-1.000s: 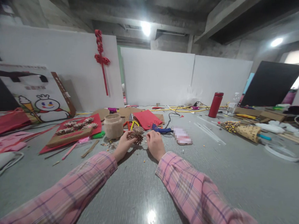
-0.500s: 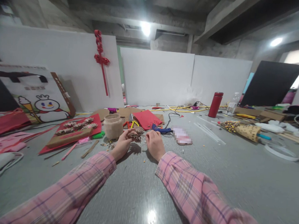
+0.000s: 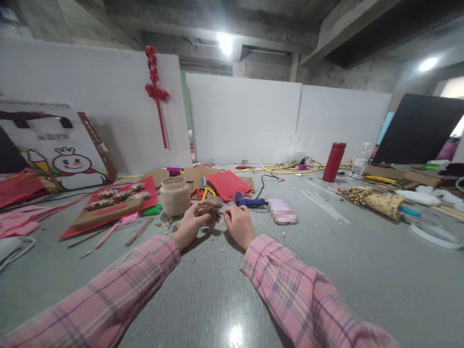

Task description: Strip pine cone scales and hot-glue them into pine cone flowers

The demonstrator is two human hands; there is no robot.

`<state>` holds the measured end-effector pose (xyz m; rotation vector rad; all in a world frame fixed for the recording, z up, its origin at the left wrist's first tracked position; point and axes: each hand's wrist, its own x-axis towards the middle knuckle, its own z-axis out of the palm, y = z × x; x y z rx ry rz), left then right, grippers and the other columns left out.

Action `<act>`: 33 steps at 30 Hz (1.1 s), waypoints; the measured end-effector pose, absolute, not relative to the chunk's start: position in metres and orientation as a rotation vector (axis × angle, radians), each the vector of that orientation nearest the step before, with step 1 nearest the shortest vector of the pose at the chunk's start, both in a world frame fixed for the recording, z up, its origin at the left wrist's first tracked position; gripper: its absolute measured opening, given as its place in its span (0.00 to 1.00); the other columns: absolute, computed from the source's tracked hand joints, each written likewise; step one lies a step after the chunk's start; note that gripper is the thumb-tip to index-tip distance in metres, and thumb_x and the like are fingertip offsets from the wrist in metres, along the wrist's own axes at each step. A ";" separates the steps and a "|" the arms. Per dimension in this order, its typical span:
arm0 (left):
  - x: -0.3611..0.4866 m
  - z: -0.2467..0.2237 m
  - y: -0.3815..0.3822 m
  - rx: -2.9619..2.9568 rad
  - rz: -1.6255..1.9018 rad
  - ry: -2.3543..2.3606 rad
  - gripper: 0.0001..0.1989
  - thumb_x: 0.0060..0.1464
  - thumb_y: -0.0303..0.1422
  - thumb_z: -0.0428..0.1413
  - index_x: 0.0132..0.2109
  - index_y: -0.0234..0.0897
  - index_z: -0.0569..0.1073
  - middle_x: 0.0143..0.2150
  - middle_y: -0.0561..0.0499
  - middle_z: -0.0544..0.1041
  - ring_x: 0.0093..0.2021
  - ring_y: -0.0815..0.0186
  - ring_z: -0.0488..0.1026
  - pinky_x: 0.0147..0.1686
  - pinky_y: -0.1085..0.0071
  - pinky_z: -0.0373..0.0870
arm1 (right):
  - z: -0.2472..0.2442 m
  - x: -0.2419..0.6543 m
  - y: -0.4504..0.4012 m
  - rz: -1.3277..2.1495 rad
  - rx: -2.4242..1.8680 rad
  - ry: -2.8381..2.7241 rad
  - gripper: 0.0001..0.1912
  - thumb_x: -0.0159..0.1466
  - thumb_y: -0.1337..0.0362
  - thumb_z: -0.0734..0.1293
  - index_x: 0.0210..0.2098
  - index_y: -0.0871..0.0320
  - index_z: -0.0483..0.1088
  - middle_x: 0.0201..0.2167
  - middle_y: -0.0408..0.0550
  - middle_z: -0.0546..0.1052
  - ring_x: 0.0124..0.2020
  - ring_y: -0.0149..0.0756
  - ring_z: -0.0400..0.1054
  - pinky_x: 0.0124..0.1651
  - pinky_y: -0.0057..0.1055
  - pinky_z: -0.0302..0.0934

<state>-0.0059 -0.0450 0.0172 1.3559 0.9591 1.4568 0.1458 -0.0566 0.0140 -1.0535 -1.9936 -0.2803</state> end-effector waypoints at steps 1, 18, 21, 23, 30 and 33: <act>-0.006 0.018 -0.045 1.357 1.463 0.972 0.21 0.32 0.27 0.54 0.40 0.32 0.62 0.30 0.49 0.73 0.30 0.66 0.71 0.29 0.70 0.67 | 0.014 0.146 -0.056 -0.270 -1.050 -1.994 0.12 0.61 0.63 0.52 0.27 0.59 0.62 0.25 0.44 0.70 0.27 0.30 0.61 0.39 0.30 0.51; -0.003 0.017 -0.048 1.539 1.389 1.153 0.17 0.34 0.29 0.56 0.36 0.33 0.65 0.30 0.48 0.73 0.33 0.65 0.71 0.31 0.70 0.66 | 0.013 0.149 -0.050 -0.018 -1.090 -1.864 0.10 0.58 0.64 0.55 0.24 0.58 0.63 0.23 0.44 0.70 0.27 0.30 0.63 0.33 0.27 0.54; -0.002 0.017 -0.048 1.615 1.376 1.127 0.13 0.34 0.31 0.56 0.33 0.32 0.68 0.29 0.50 0.73 0.31 0.66 0.70 0.30 0.71 0.65 | 0.012 0.149 -0.049 0.006 -1.090 -1.850 0.09 0.57 0.64 0.56 0.24 0.58 0.63 0.23 0.44 0.71 0.26 0.30 0.64 0.31 0.26 0.54; -0.001 0.017 -0.050 1.590 1.350 1.096 0.13 0.35 0.33 0.56 0.32 0.32 0.68 0.27 0.52 0.72 0.27 0.68 0.69 0.27 0.73 0.65 | 0.012 0.149 -0.049 0.018 -1.094 -1.837 0.09 0.57 0.64 0.56 0.24 0.58 0.63 0.23 0.44 0.71 0.26 0.30 0.64 0.31 0.26 0.54; 0.006 0.021 -0.055 1.231 1.209 0.880 0.13 0.35 0.31 0.57 0.32 0.32 0.68 0.27 0.51 0.70 0.25 0.71 0.67 0.23 0.76 0.63 | 0.013 0.150 -0.048 0.089 -1.116 -1.761 0.10 0.57 0.63 0.55 0.23 0.59 0.63 0.22 0.45 0.70 0.26 0.30 0.64 0.31 0.25 0.54; 0.006 0.023 -0.057 1.125 1.163 0.769 0.11 0.33 0.24 0.55 0.30 0.32 0.68 0.27 0.50 0.71 0.26 0.71 0.67 0.25 0.76 0.63 | 0.014 0.150 -0.048 0.130 -1.125 -1.737 0.10 0.57 0.63 0.55 0.23 0.60 0.63 0.22 0.45 0.70 0.25 0.29 0.63 0.31 0.25 0.54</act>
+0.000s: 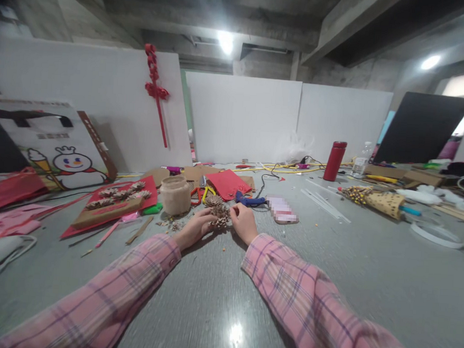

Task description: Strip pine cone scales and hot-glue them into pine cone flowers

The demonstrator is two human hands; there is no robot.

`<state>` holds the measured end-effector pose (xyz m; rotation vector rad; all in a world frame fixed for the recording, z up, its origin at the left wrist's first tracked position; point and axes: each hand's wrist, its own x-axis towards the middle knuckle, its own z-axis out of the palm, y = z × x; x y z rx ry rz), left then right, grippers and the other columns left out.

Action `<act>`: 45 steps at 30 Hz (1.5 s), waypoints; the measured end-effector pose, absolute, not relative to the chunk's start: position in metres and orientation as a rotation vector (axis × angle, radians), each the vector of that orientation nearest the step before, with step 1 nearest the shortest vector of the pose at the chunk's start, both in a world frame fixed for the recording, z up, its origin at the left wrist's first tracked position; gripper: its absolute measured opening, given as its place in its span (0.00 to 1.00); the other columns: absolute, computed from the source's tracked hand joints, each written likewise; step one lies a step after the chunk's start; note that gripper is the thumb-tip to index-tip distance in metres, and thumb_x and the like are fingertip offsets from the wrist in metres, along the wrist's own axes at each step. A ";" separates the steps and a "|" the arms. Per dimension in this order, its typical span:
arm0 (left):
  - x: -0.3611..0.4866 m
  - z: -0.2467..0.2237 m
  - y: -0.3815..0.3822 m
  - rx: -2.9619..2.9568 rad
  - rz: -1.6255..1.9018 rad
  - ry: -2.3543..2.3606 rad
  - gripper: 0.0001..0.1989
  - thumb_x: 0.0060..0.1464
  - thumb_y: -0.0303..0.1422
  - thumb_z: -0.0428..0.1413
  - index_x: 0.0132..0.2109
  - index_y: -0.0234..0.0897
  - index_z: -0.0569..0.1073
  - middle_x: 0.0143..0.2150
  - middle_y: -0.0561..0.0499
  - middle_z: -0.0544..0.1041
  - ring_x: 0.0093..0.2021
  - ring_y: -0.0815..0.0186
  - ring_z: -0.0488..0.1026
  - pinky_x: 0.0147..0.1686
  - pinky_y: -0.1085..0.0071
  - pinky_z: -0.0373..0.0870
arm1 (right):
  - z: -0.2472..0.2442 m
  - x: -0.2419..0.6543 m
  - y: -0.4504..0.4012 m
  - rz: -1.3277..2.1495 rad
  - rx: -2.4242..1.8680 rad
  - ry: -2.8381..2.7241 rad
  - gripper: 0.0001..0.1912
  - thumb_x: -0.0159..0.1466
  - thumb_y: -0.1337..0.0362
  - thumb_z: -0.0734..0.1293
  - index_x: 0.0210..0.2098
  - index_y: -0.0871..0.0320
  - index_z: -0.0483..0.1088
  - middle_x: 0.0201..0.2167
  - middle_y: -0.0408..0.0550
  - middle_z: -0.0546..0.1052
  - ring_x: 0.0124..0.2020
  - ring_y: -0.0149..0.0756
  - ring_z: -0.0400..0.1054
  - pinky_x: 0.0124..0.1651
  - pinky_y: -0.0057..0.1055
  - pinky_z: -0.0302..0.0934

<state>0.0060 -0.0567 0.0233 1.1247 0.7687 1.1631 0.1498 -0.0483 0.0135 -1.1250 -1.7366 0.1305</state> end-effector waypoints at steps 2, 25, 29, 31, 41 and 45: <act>0.006 0.024 -0.058 1.096 1.158 0.734 0.12 0.32 0.21 0.54 0.30 0.32 0.68 0.27 0.51 0.71 0.27 0.72 0.67 0.27 0.77 0.63 | 0.014 0.150 -0.048 0.147 -1.134 -1.718 0.10 0.56 0.64 0.56 0.23 0.60 0.64 0.22 0.45 0.70 0.25 0.29 0.63 0.30 0.25 0.54; -0.001 0.021 -0.049 0.904 1.334 0.733 0.16 0.29 0.21 0.59 0.30 0.34 0.64 0.28 0.52 0.71 0.30 0.71 0.69 0.31 0.76 0.63 | 0.014 0.152 -0.044 0.467 -1.109 -1.580 0.09 0.52 0.63 0.59 0.21 0.60 0.66 0.19 0.46 0.72 0.22 0.30 0.65 0.29 0.27 0.58; -0.002 0.022 -0.050 0.913 1.306 0.721 0.14 0.30 0.23 0.58 0.28 0.34 0.64 0.29 0.52 0.71 0.31 0.71 0.69 0.30 0.77 0.63 | 0.015 0.152 -0.045 0.475 -1.111 -1.592 0.08 0.52 0.64 0.59 0.21 0.60 0.66 0.19 0.45 0.72 0.22 0.30 0.65 0.29 0.27 0.59; -0.002 0.023 -0.050 0.924 1.293 0.706 0.12 0.31 0.23 0.58 0.27 0.34 0.64 0.27 0.53 0.70 0.29 0.72 0.68 0.28 0.78 0.62 | 0.015 0.151 -0.046 0.477 -1.114 -1.595 0.08 0.52 0.64 0.59 0.21 0.60 0.66 0.19 0.45 0.71 0.22 0.30 0.65 0.29 0.26 0.59; -0.004 0.022 -0.048 0.850 1.282 0.683 0.09 0.35 0.26 0.55 0.29 0.33 0.66 0.28 0.53 0.72 0.29 0.70 0.69 0.31 0.74 0.65 | 0.016 0.150 -0.047 0.479 -1.120 -1.592 0.07 0.51 0.65 0.59 0.21 0.61 0.66 0.19 0.45 0.71 0.21 0.29 0.65 0.28 0.25 0.59; -0.004 0.022 -0.047 0.843 1.278 0.704 0.09 0.38 0.29 0.53 0.31 0.33 0.67 0.29 0.50 0.72 0.30 0.67 0.70 0.31 0.71 0.66 | 0.015 0.151 -0.046 0.489 -1.109 -1.598 0.07 0.51 0.65 0.59 0.21 0.61 0.66 0.18 0.45 0.71 0.21 0.29 0.65 0.27 0.25 0.59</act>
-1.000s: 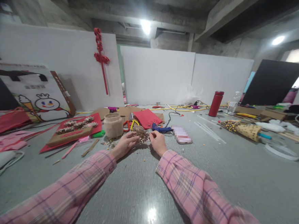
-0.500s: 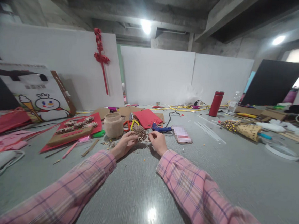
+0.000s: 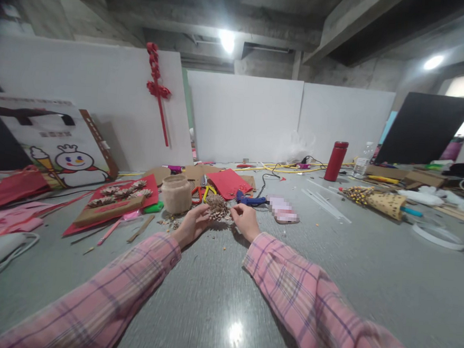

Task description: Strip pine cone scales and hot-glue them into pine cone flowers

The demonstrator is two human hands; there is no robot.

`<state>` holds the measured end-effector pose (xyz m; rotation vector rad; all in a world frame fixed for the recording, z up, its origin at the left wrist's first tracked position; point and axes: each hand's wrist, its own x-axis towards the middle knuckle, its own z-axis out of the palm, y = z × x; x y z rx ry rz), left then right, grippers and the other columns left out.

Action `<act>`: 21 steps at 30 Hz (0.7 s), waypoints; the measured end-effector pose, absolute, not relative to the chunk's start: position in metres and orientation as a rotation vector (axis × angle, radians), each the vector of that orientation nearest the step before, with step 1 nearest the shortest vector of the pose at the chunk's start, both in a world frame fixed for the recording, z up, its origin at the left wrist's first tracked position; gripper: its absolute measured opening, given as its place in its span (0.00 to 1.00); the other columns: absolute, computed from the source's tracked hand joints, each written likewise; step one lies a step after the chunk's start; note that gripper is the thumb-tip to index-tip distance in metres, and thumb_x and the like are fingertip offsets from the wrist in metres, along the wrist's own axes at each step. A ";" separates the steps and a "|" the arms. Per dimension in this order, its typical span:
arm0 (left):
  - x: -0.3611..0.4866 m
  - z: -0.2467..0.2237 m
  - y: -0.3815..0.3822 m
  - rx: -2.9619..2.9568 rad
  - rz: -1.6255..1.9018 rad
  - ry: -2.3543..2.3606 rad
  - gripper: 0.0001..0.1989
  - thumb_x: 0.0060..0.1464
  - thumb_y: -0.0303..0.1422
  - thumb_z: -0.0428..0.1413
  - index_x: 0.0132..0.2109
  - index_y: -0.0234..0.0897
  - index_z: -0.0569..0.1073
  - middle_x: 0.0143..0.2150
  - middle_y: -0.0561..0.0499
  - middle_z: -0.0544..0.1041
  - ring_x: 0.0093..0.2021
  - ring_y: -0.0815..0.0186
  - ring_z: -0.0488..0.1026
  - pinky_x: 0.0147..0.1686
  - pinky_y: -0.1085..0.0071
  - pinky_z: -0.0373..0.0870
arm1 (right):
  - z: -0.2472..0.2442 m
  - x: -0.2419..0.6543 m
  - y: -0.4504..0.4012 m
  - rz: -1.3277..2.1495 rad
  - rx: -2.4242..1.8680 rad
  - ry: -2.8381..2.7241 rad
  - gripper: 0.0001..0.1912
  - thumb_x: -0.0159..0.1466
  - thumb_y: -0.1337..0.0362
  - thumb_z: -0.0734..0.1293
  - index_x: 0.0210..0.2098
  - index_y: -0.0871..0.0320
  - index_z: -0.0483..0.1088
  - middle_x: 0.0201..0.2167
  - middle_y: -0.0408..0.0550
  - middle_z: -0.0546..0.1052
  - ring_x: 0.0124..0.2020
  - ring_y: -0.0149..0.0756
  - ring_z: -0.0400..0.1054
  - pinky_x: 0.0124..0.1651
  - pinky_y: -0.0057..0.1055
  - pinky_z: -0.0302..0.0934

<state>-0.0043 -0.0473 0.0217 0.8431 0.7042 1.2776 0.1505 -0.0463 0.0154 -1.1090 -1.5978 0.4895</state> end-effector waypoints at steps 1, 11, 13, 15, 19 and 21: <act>-0.004 0.022 -0.048 0.862 1.269 0.698 0.09 0.38 0.29 0.53 0.31 0.32 0.68 0.29 0.49 0.72 0.31 0.67 0.70 0.31 0.71 0.65 | 0.015 0.150 -0.046 0.491 -1.104 -1.600 0.08 0.51 0.65 0.59 0.20 0.61 0.66 0.18 0.45 0.71 0.21 0.29 0.65 0.27 0.25 0.59; -0.001 0.021 -0.050 1.000 1.305 0.734 0.15 0.29 0.21 0.58 0.31 0.32 0.67 0.31 0.49 0.73 0.32 0.69 0.70 0.33 0.73 0.65 | 0.016 0.151 -0.048 0.445 -1.091 -1.643 0.08 0.52 0.64 0.59 0.21 0.60 0.66 0.19 0.45 0.72 0.22 0.29 0.65 0.29 0.25 0.59; -0.001 0.020 -0.049 0.997 1.317 0.738 0.16 0.29 0.21 0.59 0.31 0.32 0.67 0.31 0.49 0.73 0.31 0.69 0.70 0.32 0.73 0.65 | 0.017 0.150 -0.048 0.435 -1.091 -1.640 0.08 0.52 0.64 0.59 0.21 0.61 0.66 0.20 0.45 0.72 0.23 0.29 0.65 0.30 0.26 0.59; -0.001 0.020 -0.049 0.999 1.330 0.732 0.16 0.28 0.21 0.59 0.31 0.32 0.68 0.30 0.49 0.73 0.31 0.69 0.70 0.32 0.73 0.65 | 0.017 0.150 -0.049 0.430 -1.091 -1.635 0.09 0.52 0.63 0.59 0.22 0.61 0.66 0.20 0.45 0.72 0.23 0.29 0.65 0.30 0.26 0.59; -0.001 0.021 -0.050 1.012 1.357 0.744 0.15 0.28 0.20 0.57 0.31 0.31 0.68 0.29 0.50 0.73 0.30 0.70 0.70 0.32 0.72 0.65 | 0.018 0.150 -0.050 0.384 -1.072 -1.654 0.09 0.53 0.63 0.59 0.22 0.60 0.66 0.19 0.44 0.71 0.23 0.29 0.64 0.30 0.26 0.58; -0.001 0.021 -0.051 1.022 1.354 0.766 0.15 0.27 0.19 0.57 0.30 0.31 0.68 0.28 0.50 0.72 0.28 0.70 0.69 0.31 0.73 0.65 | 0.018 0.151 -0.051 0.320 -1.058 -1.669 0.08 0.53 0.63 0.58 0.22 0.59 0.65 0.20 0.44 0.71 0.23 0.29 0.64 0.31 0.26 0.58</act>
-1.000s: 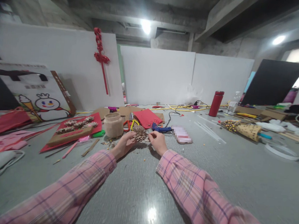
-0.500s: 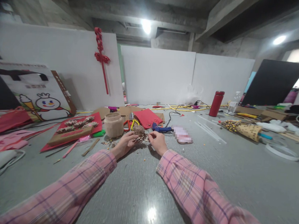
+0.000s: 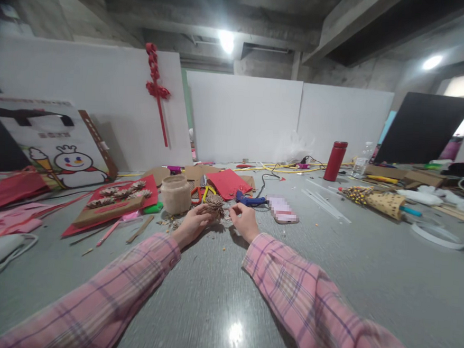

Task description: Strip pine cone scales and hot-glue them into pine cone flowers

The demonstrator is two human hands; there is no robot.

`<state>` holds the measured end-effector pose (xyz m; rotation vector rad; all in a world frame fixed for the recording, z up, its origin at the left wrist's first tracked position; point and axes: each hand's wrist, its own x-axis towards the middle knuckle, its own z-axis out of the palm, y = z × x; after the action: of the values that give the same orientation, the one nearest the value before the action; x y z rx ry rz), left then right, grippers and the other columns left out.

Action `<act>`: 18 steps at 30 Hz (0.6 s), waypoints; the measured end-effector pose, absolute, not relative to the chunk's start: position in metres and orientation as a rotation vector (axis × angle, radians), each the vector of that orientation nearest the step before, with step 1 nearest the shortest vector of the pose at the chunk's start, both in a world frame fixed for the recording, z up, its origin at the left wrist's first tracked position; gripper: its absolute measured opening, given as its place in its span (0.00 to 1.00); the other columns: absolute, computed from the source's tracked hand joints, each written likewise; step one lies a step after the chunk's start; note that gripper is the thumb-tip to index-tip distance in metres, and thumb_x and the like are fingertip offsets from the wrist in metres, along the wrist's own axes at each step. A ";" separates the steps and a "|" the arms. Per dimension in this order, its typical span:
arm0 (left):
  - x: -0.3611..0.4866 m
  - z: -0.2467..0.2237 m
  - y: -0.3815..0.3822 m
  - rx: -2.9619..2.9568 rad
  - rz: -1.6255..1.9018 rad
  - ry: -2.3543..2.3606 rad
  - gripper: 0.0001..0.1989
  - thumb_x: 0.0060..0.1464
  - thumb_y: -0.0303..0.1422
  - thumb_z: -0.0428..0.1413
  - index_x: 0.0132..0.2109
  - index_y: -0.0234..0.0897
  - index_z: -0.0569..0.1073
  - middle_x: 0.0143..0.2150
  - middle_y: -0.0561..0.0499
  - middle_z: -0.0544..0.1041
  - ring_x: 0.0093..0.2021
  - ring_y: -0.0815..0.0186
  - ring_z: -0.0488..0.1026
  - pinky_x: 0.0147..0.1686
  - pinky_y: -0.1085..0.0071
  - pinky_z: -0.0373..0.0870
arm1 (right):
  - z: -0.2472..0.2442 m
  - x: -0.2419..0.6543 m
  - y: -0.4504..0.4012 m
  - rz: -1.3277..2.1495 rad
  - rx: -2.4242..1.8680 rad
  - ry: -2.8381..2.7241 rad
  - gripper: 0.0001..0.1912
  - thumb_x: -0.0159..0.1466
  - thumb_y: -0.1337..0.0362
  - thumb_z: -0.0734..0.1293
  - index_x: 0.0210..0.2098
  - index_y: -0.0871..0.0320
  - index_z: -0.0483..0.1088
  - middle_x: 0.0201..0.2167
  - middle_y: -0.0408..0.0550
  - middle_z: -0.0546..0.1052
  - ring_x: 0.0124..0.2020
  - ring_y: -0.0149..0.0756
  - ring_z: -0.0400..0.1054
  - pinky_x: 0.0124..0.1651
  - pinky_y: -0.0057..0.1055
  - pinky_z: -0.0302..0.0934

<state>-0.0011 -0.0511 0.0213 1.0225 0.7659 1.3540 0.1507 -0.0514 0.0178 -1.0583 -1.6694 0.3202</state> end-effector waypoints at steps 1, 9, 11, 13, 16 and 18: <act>-0.001 0.022 -0.051 1.023 1.350 0.775 0.14 0.28 0.19 0.56 0.29 0.31 0.68 0.27 0.51 0.72 0.28 0.71 0.69 0.30 0.73 0.65 | 0.018 0.151 -0.052 0.283 -1.052 -1.672 0.08 0.53 0.63 0.58 0.22 0.59 0.65 0.20 0.44 0.71 0.24 0.29 0.64 0.32 0.26 0.58; -0.002 0.022 -0.052 0.975 1.336 0.781 0.15 0.30 0.19 0.56 0.31 0.31 0.67 0.29 0.49 0.73 0.29 0.70 0.70 0.30 0.73 0.66 | 0.016 0.152 -0.050 -0.039 -0.981 -1.722 0.06 0.53 0.65 0.60 0.22 0.59 0.66 0.28 0.47 0.66 0.34 0.33 0.61 0.40 0.31 0.54; -0.001 0.021 -0.051 0.978 1.335 0.786 0.15 0.31 0.20 0.57 0.32 0.31 0.67 0.29 0.49 0.73 0.28 0.70 0.69 0.30 0.72 0.66 | 0.015 0.153 -0.048 -0.069 -0.990 -1.706 0.06 0.53 0.65 0.61 0.22 0.59 0.67 0.28 0.47 0.64 0.34 0.33 0.60 0.40 0.32 0.54; -0.001 0.021 -0.051 0.985 1.340 0.785 0.15 0.30 0.20 0.58 0.32 0.31 0.67 0.29 0.49 0.73 0.28 0.70 0.69 0.30 0.72 0.66 | 0.014 0.153 -0.047 -0.080 -1.000 -1.697 0.06 0.52 0.65 0.61 0.22 0.59 0.67 0.28 0.47 0.63 0.34 0.33 0.59 0.40 0.33 0.54; -0.001 0.020 -0.050 1.002 1.346 0.785 0.16 0.30 0.22 0.59 0.32 0.31 0.67 0.29 0.49 0.73 0.29 0.69 0.69 0.29 0.73 0.65 | 0.013 0.154 -0.045 -0.094 -1.015 -1.693 0.06 0.52 0.65 0.62 0.21 0.59 0.67 0.28 0.46 0.62 0.34 0.33 0.59 0.40 0.33 0.53; -0.001 0.020 -0.049 1.010 1.359 0.816 0.16 0.30 0.22 0.59 0.33 0.31 0.67 0.30 0.48 0.73 0.29 0.69 0.70 0.28 0.74 0.65 | 0.012 0.154 -0.044 -0.113 -1.029 -1.689 0.06 0.52 0.65 0.62 0.21 0.59 0.68 0.28 0.46 0.62 0.34 0.33 0.58 0.40 0.33 0.52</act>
<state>-0.0007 -0.0494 0.0199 1.0101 0.8160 1.3594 0.1539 -0.0440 0.0124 -1.0295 -1.6892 -0.1132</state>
